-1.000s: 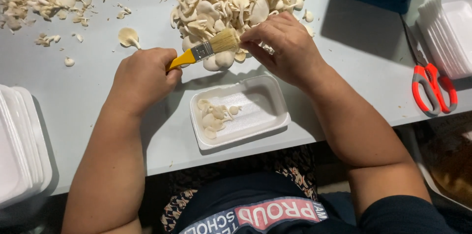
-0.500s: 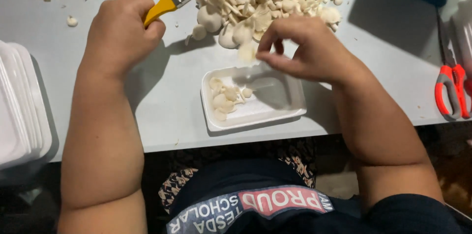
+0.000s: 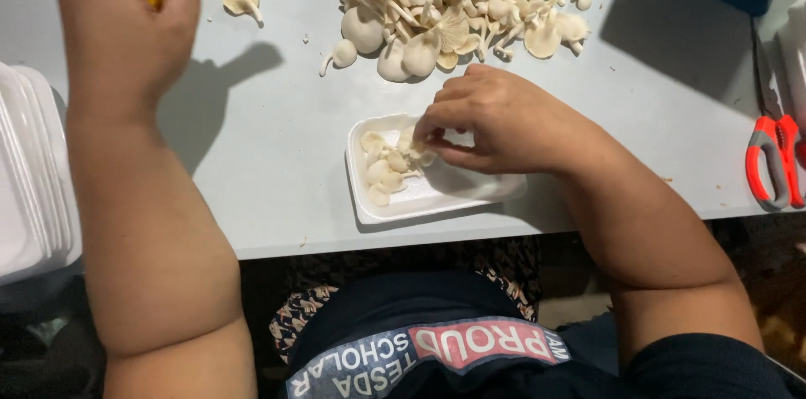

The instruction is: The person cleans mushrooms by hand and with a brush, placing the cleaned items into a white tray.

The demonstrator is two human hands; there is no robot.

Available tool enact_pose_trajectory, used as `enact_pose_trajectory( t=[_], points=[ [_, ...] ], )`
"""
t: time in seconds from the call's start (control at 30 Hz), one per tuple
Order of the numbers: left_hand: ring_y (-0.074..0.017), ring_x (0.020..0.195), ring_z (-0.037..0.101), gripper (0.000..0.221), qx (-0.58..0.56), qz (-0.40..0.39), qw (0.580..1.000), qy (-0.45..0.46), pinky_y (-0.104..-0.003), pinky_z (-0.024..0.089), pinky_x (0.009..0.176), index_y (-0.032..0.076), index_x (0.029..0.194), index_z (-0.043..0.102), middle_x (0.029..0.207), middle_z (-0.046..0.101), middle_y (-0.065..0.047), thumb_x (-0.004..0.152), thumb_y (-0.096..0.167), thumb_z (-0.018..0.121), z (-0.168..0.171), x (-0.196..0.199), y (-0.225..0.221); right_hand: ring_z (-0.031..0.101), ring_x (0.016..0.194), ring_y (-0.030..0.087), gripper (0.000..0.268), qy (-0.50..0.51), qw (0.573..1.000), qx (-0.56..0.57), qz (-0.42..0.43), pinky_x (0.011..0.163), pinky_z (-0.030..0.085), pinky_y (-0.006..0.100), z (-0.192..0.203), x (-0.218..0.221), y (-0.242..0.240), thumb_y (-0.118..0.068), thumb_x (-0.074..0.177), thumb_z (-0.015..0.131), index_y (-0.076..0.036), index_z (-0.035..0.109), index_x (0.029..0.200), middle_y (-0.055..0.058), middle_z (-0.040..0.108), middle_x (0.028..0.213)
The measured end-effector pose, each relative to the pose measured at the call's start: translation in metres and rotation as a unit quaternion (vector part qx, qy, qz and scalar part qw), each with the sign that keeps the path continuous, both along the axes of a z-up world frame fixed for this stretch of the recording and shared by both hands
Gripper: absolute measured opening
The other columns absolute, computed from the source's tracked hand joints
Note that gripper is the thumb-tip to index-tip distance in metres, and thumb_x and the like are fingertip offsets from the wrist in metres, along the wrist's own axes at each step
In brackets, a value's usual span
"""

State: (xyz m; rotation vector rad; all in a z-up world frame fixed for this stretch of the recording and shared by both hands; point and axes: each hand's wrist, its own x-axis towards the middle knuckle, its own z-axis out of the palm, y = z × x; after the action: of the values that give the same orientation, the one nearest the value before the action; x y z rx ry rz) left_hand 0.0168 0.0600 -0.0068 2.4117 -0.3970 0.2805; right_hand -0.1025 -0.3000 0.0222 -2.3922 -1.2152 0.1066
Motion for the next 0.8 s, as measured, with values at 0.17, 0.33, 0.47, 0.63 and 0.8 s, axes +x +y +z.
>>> enact_pose_trajectory(
  t=[0.17,0.33,0.47,0.63,0.8],
  points=[
    [-0.0150,0.073,0.021,0.033,-0.028,0.043,0.998,0.035,-0.034,0.019,0.063,0.009,0.078,0.033,0.074,0.024,0.001,0.101,-0.002,0.054,0.009,-0.006,-0.002,0.065,0.079,0.020,0.012,-0.010,1.000,-0.027,0.006,0.074,0.043,0.037,0.003,-0.002,0.002,-0.023,0.095,0.070,-0.014,0.074,0.101,0.000,0.071,0.087],
    [-0.0159,0.072,0.025,0.031,-0.020,0.012,0.999,-0.022,-0.038,0.021,0.062,0.007,0.079,0.036,0.074,0.027,-0.001,0.101,-0.001,0.058,0.002,0.002,-0.005,0.063,0.074,0.015,0.019,-0.018,0.999,0.006,-0.033,0.078,0.049,0.035,0.008,0.011,0.009,-0.030,0.099,0.067,-0.013,0.076,0.101,0.002,0.068,0.081],
    [-0.0185,0.070,0.026,0.028,0.013,0.026,0.999,0.036,-0.040,0.023,0.061,0.009,0.077,0.033,0.070,0.029,-0.003,0.096,0.007,0.054,0.002,-0.001,-0.010,0.059,0.075,0.022,0.003,-0.173,0.983,0.005,-0.055,0.068,0.049,0.035,-0.002,0.041,0.041,-0.006,0.097,0.072,-0.007,0.073,0.095,0.006,0.066,0.082],
    [-0.0287,0.068,0.033,0.029,0.085,-0.012,0.996,-0.020,-0.048,0.028,0.064,0.005,0.079,0.037,0.069,0.037,-0.012,0.097,0.015,0.059,-0.015,0.012,-0.001,0.060,0.087,0.031,0.016,-0.225,0.971,-0.074,-0.042,0.076,0.050,0.046,-0.040,0.085,0.088,-0.011,0.087,0.068,-0.014,0.074,0.101,0.010,0.064,0.088],
    [-0.0258,0.069,0.027,0.034,0.083,0.025,0.996,0.012,-0.047,0.030,0.066,0.003,0.076,0.035,0.068,0.026,-0.012,0.099,0.014,0.057,0.002,-0.002,-0.016,0.061,0.075,0.020,0.015,-0.374,0.918,-0.129,-0.031,0.062,0.043,0.038,-0.059,0.102,0.109,-0.032,0.087,0.068,-0.034,0.067,0.073,-0.010,0.068,0.076]
  ],
)
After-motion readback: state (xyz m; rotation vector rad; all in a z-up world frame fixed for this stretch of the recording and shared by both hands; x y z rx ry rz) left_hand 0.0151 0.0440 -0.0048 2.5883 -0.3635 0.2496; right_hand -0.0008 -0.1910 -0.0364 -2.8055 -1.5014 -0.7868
